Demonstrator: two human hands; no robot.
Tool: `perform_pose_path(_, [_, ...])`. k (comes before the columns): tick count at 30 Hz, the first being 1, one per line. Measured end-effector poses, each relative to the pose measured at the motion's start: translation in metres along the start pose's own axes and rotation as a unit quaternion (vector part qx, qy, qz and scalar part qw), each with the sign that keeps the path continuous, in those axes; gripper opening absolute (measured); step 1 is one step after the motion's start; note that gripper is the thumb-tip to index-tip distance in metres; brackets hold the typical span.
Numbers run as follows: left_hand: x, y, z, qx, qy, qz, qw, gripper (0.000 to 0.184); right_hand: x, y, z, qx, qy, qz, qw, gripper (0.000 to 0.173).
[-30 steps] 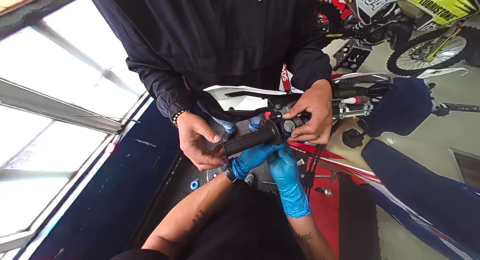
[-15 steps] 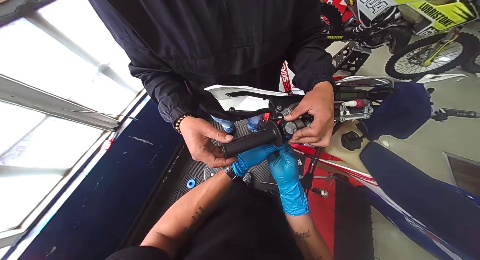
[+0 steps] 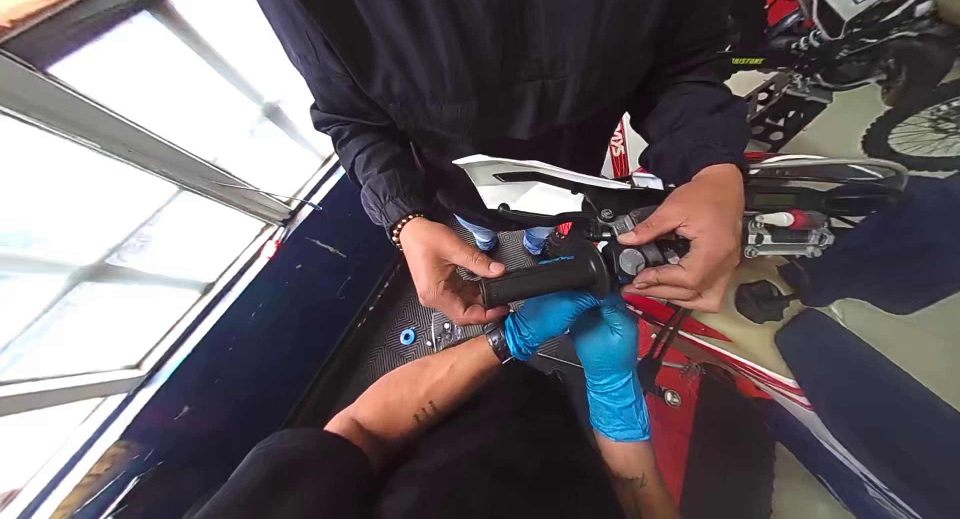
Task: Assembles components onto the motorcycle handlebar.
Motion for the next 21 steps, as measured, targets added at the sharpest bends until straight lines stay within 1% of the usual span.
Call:
perform_pose_path(2, [0.001,0.000,-0.002,-0.018,0.008,0.002,1.000,0.027,0.000,-0.002,0.003,0.019,0.003,-0.009,1.000,0.022])
perform_pose_path(3, [0.000,0.002,0.004,-0.025,-0.015,0.013,0.999,0.029,-0.001,-0.003,0.004,0.026,0.005,-0.015,1.000,0.021])
perform_pose_path(4, [0.001,0.005,0.015,-0.031,-0.055,0.035,0.997,0.033,-0.001,-0.004,0.006,0.012,-0.003,-0.025,1.000,0.020])
perform_pose_path(6, [0.003,0.015,0.034,-0.019,-0.117,0.071,0.990,0.054,-0.003,-0.009,0.009,-0.052,-0.026,-0.044,0.997,0.018])
perform_pose_path(7, [0.006,0.022,0.041,-0.011,-0.118,0.085,0.989,0.062,-0.004,-0.010,0.010,-0.084,-0.034,-0.046,0.995,0.015])
perform_pose_path(8, [0.009,0.029,0.042,-0.015,-0.093,0.084,0.992,0.062,-0.005,-0.010,0.010,-0.111,-0.038,-0.045,0.992,0.013])
perform_pose_path(9, [0.013,0.034,0.035,-0.047,-0.043,0.069,0.996,0.057,-0.004,-0.010,0.010,-0.124,-0.043,-0.042,0.990,0.012])
perform_pose_path(10, [0.015,0.041,0.031,-0.106,0.003,0.063,0.992,0.054,-0.003,-0.010,0.010,-0.131,-0.048,-0.034,0.990,0.012])
perform_pose_path(12, [0.020,0.063,0.037,-0.248,0.052,0.077,0.964,0.048,-0.002,-0.009,0.010,-0.145,-0.057,-0.016,0.988,0.013])
perform_pose_path(13, [0.024,0.074,0.044,-0.289,0.077,0.084,0.951,0.045,-0.001,-0.009,0.010,-0.145,-0.058,-0.013,0.988,0.013])
perform_pose_path(15, [0.036,0.098,0.063,-0.325,0.120,0.091,0.933,0.042,-0.002,-0.007,0.009,-0.126,-0.052,-0.014,0.991,0.013])
perform_pose_path(17, [0.050,0.122,0.078,-0.352,0.102,0.077,0.927,0.045,-0.004,-0.006,0.005,-0.103,-0.049,-0.007,0.993,0.013])
perform_pose_path(18, [0.055,0.129,0.081,-0.369,0.102,0.080,0.920,0.045,-0.005,-0.007,0.004,-0.097,-0.050,-0.005,0.994,0.014])
perform_pose_path(19, [0.062,0.134,0.085,-0.383,0.099,0.101,0.913,0.044,-0.007,-0.007,0.004,-0.092,-0.053,0.002,0.994,0.013])
perform_pose_path(20, [0.069,0.139,0.089,-0.398,0.066,0.114,0.908,0.041,-0.007,-0.007,0.003,-0.087,-0.059,0.009,0.994,0.013])
perform_pose_path(21, [0.078,0.139,0.084,-0.416,0.021,0.121,0.901,0.036,-0.008,-0.006,0.003,-0.085,-0.067,0.014,0.994,0.012])
Point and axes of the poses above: each hand's wrist, its own x-axis away from the middle knuckle, its own y-axis out of the back of the hand, z = x × y, the point moved 5 cm from there along -x, towards the middle knuckle, and after that the axes turned 13 degrees about -x, right-handed, at the moved point
